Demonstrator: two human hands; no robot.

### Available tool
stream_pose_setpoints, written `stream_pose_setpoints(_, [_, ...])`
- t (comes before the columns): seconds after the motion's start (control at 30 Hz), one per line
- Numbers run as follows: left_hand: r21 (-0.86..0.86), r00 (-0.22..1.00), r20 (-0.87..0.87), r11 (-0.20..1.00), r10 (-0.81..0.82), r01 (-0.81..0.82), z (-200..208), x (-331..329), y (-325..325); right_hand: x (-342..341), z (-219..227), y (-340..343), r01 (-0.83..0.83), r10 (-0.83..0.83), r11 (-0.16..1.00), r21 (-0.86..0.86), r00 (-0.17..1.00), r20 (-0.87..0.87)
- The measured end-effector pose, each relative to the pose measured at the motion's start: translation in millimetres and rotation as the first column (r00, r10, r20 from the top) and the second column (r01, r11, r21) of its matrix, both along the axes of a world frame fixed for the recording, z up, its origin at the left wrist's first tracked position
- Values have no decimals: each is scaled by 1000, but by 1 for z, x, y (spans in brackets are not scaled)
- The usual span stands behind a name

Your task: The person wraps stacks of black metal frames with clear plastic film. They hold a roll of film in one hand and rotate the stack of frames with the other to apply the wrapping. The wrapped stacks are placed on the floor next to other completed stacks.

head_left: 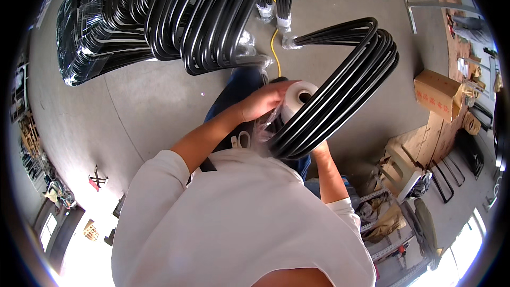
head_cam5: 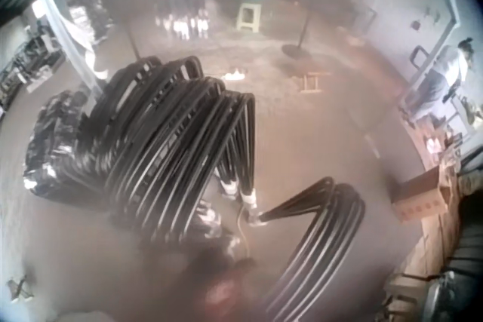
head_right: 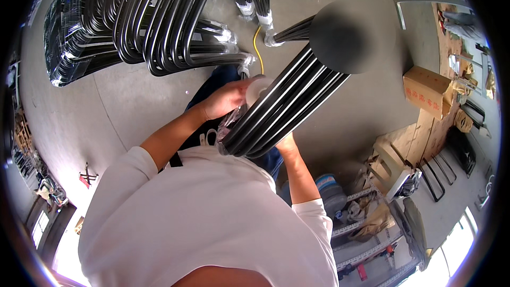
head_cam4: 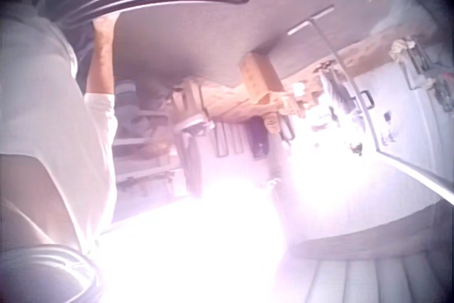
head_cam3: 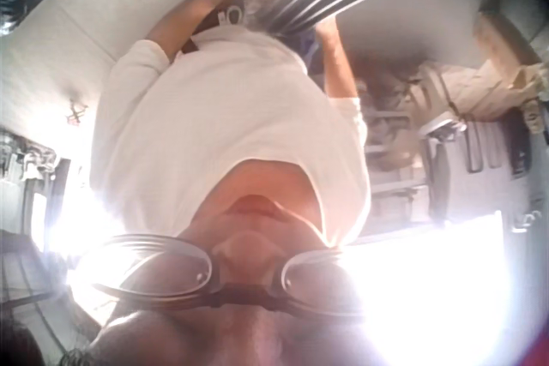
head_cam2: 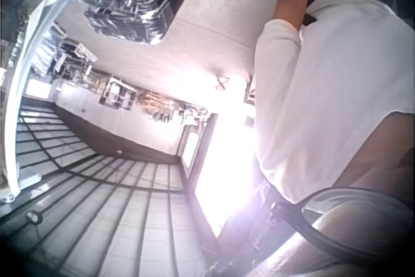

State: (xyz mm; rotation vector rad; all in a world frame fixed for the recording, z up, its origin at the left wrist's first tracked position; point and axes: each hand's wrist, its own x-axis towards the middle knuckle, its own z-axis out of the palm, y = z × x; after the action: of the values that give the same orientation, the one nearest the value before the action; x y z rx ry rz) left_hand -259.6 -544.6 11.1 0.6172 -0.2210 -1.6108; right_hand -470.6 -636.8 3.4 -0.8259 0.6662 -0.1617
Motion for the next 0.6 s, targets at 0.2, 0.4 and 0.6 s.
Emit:
stream_pose_setpoints(0.2, [-98,971,225,990,-79,103,21,-2,-7,3,-8,-17,-45,45,999,-3,998,44])
stream_pose_setpoints(0.4, [-40,665,744,998,57,-40,32,3,7,6,-25,-34,-83,88,990,118,995,-46])
stream_pose_setpoints(0.6, [6,883,238,909,-406,416,96,26,16,58,33,-34,-233,236,972,-43,970,66])
